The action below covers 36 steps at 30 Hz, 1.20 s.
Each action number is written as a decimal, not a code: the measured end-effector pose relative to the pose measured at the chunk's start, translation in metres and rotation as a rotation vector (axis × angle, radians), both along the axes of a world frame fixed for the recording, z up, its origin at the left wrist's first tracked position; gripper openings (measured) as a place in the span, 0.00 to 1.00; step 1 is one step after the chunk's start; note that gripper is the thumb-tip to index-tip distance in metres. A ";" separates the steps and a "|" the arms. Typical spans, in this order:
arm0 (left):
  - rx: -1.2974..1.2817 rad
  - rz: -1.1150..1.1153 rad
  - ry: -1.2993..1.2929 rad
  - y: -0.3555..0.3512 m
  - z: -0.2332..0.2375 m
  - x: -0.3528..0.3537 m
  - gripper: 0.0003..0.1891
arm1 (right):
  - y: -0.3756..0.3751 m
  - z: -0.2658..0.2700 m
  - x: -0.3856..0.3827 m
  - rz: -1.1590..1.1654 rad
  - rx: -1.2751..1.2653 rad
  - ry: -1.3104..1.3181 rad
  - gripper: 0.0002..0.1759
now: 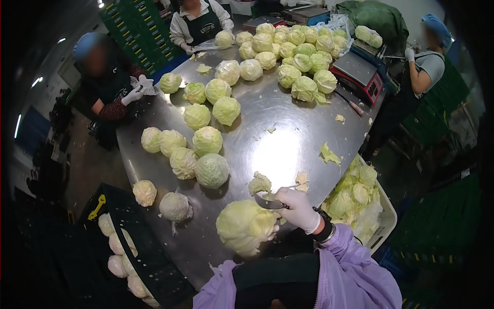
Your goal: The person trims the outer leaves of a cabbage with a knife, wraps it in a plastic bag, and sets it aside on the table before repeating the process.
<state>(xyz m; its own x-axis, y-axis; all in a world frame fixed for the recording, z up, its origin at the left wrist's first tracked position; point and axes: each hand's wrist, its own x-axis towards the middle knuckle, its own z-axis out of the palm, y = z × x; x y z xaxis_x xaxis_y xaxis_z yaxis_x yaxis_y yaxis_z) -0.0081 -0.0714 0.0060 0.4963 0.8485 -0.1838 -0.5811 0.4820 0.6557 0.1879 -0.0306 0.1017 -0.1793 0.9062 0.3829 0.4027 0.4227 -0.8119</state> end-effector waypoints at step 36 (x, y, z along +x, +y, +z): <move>-0.421 -0.175 -0.867 0.002 -0.005 0.012 0.35 | 0.005 0.016 0.003 0.179 0.020 -0.218 0.14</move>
<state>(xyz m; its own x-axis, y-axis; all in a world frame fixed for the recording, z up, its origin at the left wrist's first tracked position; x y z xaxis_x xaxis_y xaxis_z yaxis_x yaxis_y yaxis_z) 0.0039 -0.0697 0.0011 0.7147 0.6986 0.0336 -0.6783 0.7040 -0.2105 0.1906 -0.0255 0.1176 -0.4160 0.8453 0.3353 0.4847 0.5181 -0.7047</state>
